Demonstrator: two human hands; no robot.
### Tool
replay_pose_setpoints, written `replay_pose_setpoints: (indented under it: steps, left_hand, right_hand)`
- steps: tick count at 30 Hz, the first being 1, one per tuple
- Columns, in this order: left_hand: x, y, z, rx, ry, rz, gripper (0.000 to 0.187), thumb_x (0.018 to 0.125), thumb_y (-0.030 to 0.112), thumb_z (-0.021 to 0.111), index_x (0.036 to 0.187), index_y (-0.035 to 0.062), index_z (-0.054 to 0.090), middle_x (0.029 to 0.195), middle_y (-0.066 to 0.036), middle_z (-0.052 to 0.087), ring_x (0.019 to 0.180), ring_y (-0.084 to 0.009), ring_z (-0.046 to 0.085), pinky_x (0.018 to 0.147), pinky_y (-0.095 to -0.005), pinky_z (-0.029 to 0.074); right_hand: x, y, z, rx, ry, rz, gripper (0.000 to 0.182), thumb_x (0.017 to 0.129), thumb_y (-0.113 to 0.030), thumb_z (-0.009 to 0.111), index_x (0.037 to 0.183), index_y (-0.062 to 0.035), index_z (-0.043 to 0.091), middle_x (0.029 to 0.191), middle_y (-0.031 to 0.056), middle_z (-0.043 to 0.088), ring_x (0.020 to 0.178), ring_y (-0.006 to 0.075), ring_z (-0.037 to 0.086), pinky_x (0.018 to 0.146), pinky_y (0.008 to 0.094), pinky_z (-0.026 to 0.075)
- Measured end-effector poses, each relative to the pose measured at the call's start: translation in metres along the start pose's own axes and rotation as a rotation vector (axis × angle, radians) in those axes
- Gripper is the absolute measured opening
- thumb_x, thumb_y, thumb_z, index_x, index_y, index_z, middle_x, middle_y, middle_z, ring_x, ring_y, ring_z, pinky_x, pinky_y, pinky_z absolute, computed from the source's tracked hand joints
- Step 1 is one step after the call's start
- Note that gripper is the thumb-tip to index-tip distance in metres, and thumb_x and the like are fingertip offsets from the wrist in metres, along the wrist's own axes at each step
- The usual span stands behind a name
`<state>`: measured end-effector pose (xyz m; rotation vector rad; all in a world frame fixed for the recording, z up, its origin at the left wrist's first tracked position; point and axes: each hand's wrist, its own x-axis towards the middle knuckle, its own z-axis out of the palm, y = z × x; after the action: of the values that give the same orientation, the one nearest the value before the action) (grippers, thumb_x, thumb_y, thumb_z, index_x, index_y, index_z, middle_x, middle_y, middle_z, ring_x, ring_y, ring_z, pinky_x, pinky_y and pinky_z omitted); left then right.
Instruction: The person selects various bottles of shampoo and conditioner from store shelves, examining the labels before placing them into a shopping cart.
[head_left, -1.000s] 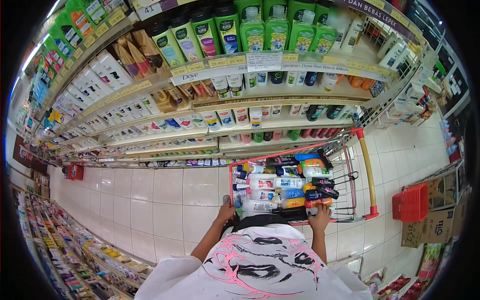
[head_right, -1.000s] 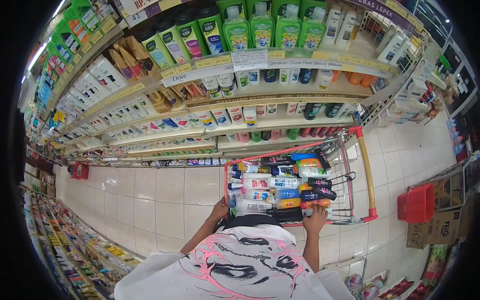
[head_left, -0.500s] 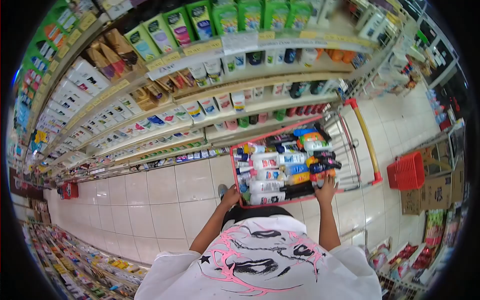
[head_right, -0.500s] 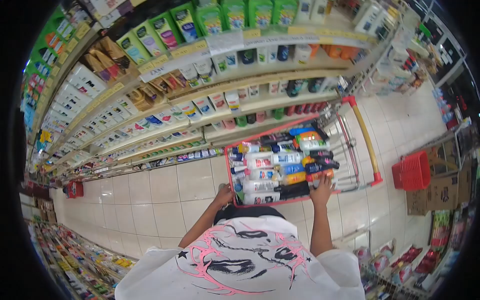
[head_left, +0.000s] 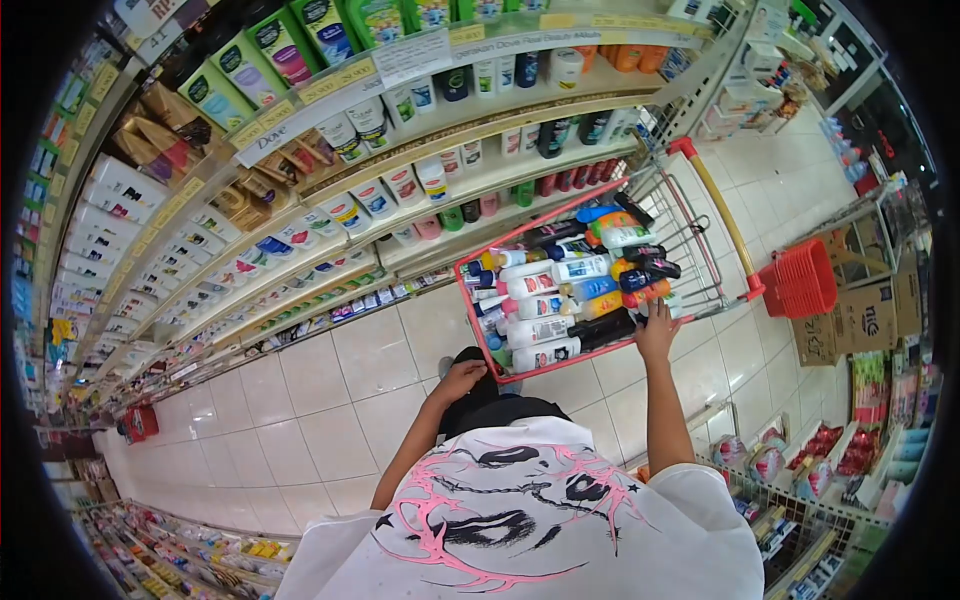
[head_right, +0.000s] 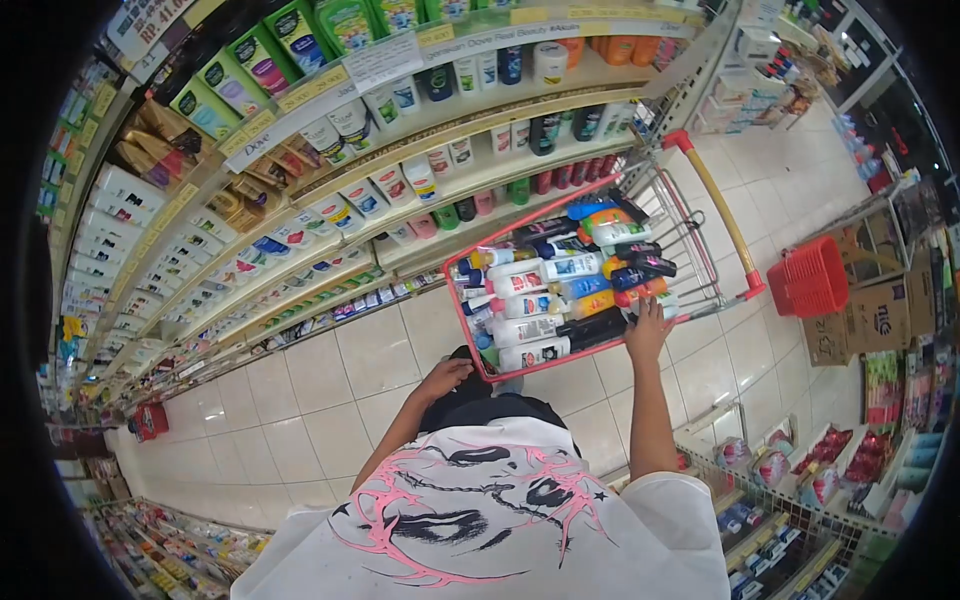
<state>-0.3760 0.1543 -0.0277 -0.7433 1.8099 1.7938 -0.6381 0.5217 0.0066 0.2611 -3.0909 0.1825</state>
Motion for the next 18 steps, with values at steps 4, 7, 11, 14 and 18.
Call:
replay_pose_setpoints:
  steps: [4, 7, 11, 14, 18]
  left_hand:
    - [-0.025, 0.001, -0.017, -0.163, 0.168, 0.054, 0.042, 0.094, 0.027, 0.061, 0.124, -0.0012, 0.059, 0.103, -0.009, 0.066, 0.090, -0.0150, 0.061, 0.079, -0.0273, 0.049]
    - [-0.041, 0.008, -0.035, -0.204, 0.245, 0.026, 0.039, 0.094, 0.025, 0.060, 0.123, -0.0010, 0.059, 0.098, -0.008, 0.066, 0.088, -0.0149, 0.061, 0.078, -0.0266, 0.049]
    - [-0.017, -0.005, -0.061, -0.070, 0.187, 0.011, 0.034, 0.098, 0.026, 0.052, 0.124, 0.0058, 0.059, 0.107, -0.005, 0.066, 0.092, -0.0161, 0.063, 0.078, -0.0300, 0.050]
    - [0.013, 0.004, -0.072, 0.026, 0.160, 0.236, 0.030, 0.091, 0.011, 0.056, 0.119, 0.0014, 0.061, 0.099, -0.005, 0.064, 0.090, -0.0145, 0.059, 0.081, -0.0286, 0.049]
    - [0.025, 0.064, -0.080, 0.037, 0.186, 0.350, 0.027, 0.097, 0.016, 0.053, 0.119, 0.0032, 0.061, 0.097, -0.008, 0.066, 0.088, -0.0147, 0.060, 0.080, -0.0291, 0.048]
  right_hand:
    - [0.018, 0.004, -0.003, -0.128, -0.069, -0.013, 0.057, 0.075, -0.013, 0.067, 0.130, -0.0165, 0.055, 0.136, 0.0085, 0.053, 0.122, 0.0256, 0.051, 0.107, 0.0590, 0.026]
    - [0.023, 0.007, -0.013, -0.062, 0.043, -0.080, 0.033, 0.080, -0.011, 0.063, 0.113, -0.0153, 0.064, 0.117, 0.0075, 0.064, 0.109, 0.0254, 0.058, 0.098, 0.0539, 0.035]
    - [0.023, 0.012, -0.005, -0.021, -0.092, -0.065, 0.041, 0.078, -0.011, 0.065, 0.119, -0.0153, 0.061, 0.120, 0.0083, 0.061, 0.112, 0.0274, 0.055, 0.099, 0.0500, 0.037]
    - [0.019, 0.009, 0.009, -0.073, -0.021, -0.040, 0.049, 0.075, -0.017, 0.070, 0.122, -0.0135, 0.057, 0.127, 0.0118, 0.056, 0.114, 0.0306, 0.054, 0.097, 0.0492, 0.038]
    - [0.031, 0.006, 0.016, -0.234, -0.126, 0.030, 0.059, 0.073, -0.018, 0.071, 0.129, -0.0150, 0.054, 0.130, 0.0121, 0.054, 0.115, 0.0316, 0.052, 0.097, 0.0494, 0.038]
